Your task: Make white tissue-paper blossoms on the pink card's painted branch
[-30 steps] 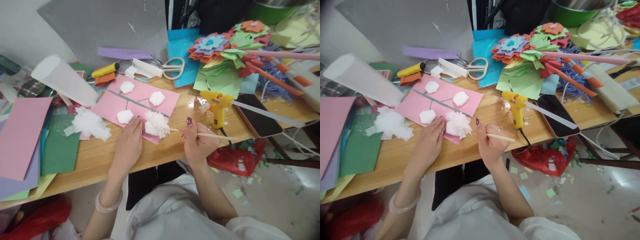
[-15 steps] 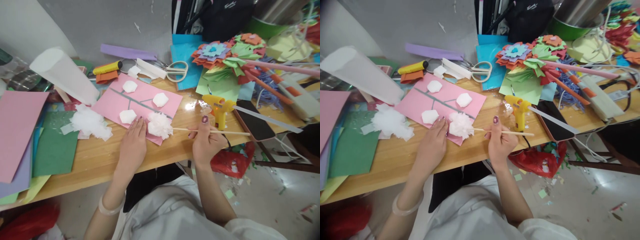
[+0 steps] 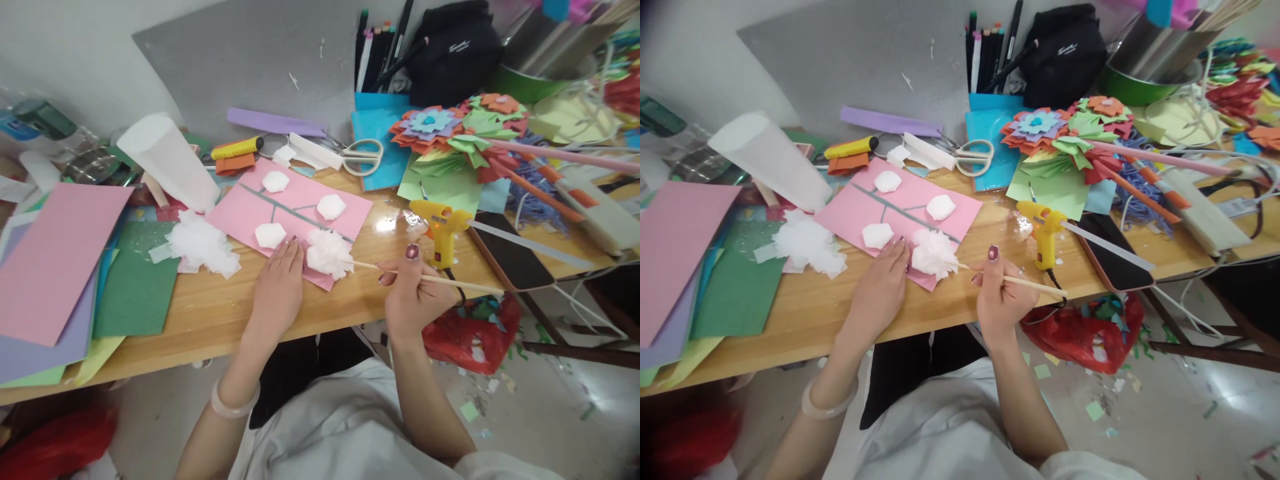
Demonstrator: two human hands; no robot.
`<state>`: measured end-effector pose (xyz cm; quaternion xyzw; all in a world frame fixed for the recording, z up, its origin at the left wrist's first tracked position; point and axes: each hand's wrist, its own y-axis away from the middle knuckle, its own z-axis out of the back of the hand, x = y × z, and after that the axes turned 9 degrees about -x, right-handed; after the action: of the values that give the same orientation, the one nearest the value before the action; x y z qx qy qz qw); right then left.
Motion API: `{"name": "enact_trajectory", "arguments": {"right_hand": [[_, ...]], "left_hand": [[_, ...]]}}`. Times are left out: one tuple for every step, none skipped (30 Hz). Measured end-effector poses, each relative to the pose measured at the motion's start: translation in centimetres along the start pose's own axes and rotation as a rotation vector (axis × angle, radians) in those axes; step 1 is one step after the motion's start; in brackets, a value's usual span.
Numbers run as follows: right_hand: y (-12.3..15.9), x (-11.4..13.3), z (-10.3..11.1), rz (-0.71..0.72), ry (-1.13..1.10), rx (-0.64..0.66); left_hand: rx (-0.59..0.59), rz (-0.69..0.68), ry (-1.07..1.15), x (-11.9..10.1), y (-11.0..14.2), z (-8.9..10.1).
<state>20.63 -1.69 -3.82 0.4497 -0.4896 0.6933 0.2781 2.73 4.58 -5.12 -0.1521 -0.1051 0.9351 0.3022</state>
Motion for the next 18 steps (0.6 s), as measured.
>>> {"name": "enact_trajectory", "arguments": {"right_hand": [[-0.1,-0.1,0.0,0.000,0.017,-0.021],[-0.1,-0.1,0.1,0.005,0.030,-0.039],[-0.2,-0.2,0.1,0.012,0.042,-0.052],[-0.3,-0.2,0.2,0.018,0.051,-0.060],[-0.3,-0.2,0.3,0.022,0.059,-0.061],[-0.3,-0.3,0.3,0.021,0.063,-0.059],[-0.4,-0.3,0.4,0.013,0.063,-0.054],[-0.4,-0.4,0.4,0.003,0.058,-0.048],[-0.4,-0.5,0.5,-0.008,0.050,-0.047],[-0.5,-0.6,0.5,-0.014,0.037,-0.051],[-0.5,-0.8,0.6,-0.014,0.021,-0.060],[-0.5,-0.9,0.6,-0.005,0.002,-0.077],[-0.6,-1.1,0.7,0.009,-0.028,-0.098],[-0.5,-1.2,0.7,0.026,-0.068,-0.124],[-0.5,-1.4,0.7,0.043,-0.117,-0.149],[-0.4,-1.6,0.7,0.060,-0.168,-0.173],[-0.3,-1.8,0.6,0.076,-0.217,-0.192],[-0.2,-1.9,0.5,0.093,-0.260,-0.205]], "left_hand": [[-0.004,0.004,0.004,0.0,0.0,0.0],[-0.012,0.008,0.007,0.0,0.0,-0.1],[-0.020,0.009,0.012,0.1,0.0,-0.2],[-0.025,0.010,0.016,0.1,0.0,-0.3],[-0.028,0.011,0.022,0.1,0.0,-0.3],[-0.026,0.015,0.028,0.1,0.0,-0.4],[-0.021,0.021,0.036,0.1,0.0,-0.3],[-0.014,0.028,0.048,0.1,0.0,-0.2],[-0.005,0.032,0.066,0.1,0.1,0.0],[0.003,0.032,0.091,0.1,0.3,0.3],[0.005,0.028,0.125,0.2,0.5,0.7],[-0.003,0.024,0.167,0.4,0.8,1.2],[-0.024,0.025,0.209,0.6,1.3,1.7],[-0.063,0.037,0.241,1.0,1.8,2.2],[-0.125,0.068,0.254,1.4,2.4,2.7],[-0.204,0.123,0.245,2.0,3.0,3.3],[-0.291,0.202,0.211,2.8,3.5,3.8],[-0.377,0.296,0.158,3.6,4.0,4.3]]}}
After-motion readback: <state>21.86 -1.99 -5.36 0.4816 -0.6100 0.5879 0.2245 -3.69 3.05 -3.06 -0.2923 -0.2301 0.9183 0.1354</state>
